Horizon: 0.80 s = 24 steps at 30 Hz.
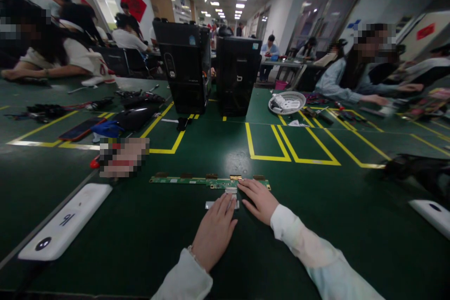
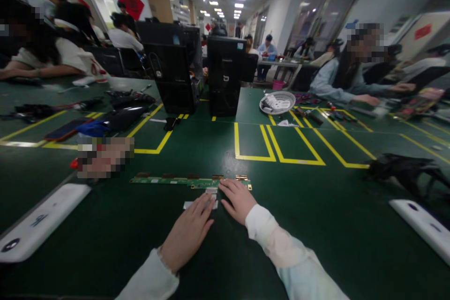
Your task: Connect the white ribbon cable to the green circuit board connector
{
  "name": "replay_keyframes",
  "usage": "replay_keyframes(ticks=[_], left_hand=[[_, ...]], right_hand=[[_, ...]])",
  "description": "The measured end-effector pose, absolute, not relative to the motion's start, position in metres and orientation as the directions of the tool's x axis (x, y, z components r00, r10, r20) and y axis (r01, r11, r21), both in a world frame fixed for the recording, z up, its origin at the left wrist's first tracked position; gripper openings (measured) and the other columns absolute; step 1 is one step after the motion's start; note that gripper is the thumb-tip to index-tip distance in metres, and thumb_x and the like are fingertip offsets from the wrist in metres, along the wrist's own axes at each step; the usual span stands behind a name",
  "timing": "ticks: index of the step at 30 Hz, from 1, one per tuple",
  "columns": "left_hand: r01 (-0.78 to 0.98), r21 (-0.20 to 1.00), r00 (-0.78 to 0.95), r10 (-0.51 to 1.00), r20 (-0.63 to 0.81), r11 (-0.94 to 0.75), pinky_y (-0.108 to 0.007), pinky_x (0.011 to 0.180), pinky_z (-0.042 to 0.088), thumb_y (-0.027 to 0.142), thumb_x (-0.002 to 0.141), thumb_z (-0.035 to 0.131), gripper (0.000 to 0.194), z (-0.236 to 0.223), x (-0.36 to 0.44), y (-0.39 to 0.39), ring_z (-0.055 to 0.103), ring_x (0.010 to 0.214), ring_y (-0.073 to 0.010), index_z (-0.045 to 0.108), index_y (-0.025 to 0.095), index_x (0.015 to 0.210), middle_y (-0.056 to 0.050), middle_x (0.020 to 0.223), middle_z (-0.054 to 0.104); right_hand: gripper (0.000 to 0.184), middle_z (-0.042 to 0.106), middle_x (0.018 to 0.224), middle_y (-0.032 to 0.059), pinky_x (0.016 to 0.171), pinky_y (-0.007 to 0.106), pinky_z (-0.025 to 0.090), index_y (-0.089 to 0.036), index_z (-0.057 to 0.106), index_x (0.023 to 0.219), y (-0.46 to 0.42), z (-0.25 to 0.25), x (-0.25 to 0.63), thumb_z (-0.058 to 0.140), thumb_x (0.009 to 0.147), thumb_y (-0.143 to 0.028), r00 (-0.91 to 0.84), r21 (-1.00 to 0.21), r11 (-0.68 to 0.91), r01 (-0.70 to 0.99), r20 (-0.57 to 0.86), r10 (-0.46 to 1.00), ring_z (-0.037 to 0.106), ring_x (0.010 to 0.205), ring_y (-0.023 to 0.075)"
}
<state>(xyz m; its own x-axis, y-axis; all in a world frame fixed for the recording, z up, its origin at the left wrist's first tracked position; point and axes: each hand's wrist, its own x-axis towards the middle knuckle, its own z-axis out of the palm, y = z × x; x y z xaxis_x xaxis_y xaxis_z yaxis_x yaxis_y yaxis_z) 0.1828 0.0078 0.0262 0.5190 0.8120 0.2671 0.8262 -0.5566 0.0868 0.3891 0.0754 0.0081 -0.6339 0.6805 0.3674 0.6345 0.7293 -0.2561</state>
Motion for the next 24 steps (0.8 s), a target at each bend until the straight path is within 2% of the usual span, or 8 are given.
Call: replay_keyframes(ticks=[7, 17, 24], left_hand=[[0.815, 0.129, 0.517, 0.810, 0.278, -0.564, -0.044, 0.105, 0.045, 0.023, 0.094, 0.042, 0.047, 0.0218, 0.1811, 0.0094, 0.044, 0.133, -0.0265, 0.040, 0.014, 0.140, -0.015, 0.143, 0.048], [0.800, 0.184, 0.527, 0.816, 0.238, -0.571, -0.044, 0.105, 0.044, 0.023, 0.094, 0.040, 0.046, 0.0245, 0.1816, 0.0151, 0.044, 0.133, -0.0263, 0.041, 0.014, 0.139, -0.016, 0.142, 0.050], [0.796, 0.169, 0.541, 0.808, 0.233, -0.582, -0.044, 0.105, 0.044, 0.022, 0.094, 0.041, 0.044, 0.0278, 0.1812, 0.0169, 0.044, 0.133, -0.0267, 0.044, 0.011, 0.137, -0.016, 0.141, 0.050]], right_hand=[[0.046, 0.051, 0.136, 0.0138, 0.106, 0.051, 0.038, -0.017, 0.047, 0.136, 0.0745, 0.0098, 0.3889, 0.048, 0.090, -0.026, -0.631, -0.260, 0.718, 0.646, 0.348, 0.694, 0.043, 0.128, 0.0260], [0.054, 0.050, 0.137, 0.0145, 0.108, 0.052, 0.034, -0.017, 0.045, 0.138, 0.0708, 0.0159, 0.3885, 0.051, 0.085, -0.026, -0.632, -0.290, 0.714, 0.638, 0.333, 0.700, 0.041, 0.129, 0.0272], [0.053, 0.050, 0.137, 0.0148, 0.108, 0.052, 0.034, -0.015, 0.046, 0.136, 0.0699, 0.0169, 0.3879, 0.051, 0.084, -0.025, -0.628, -0.304, 0.710, 0.635, 0.333, 0.703, 0.041, 0.129, 0.0274]])
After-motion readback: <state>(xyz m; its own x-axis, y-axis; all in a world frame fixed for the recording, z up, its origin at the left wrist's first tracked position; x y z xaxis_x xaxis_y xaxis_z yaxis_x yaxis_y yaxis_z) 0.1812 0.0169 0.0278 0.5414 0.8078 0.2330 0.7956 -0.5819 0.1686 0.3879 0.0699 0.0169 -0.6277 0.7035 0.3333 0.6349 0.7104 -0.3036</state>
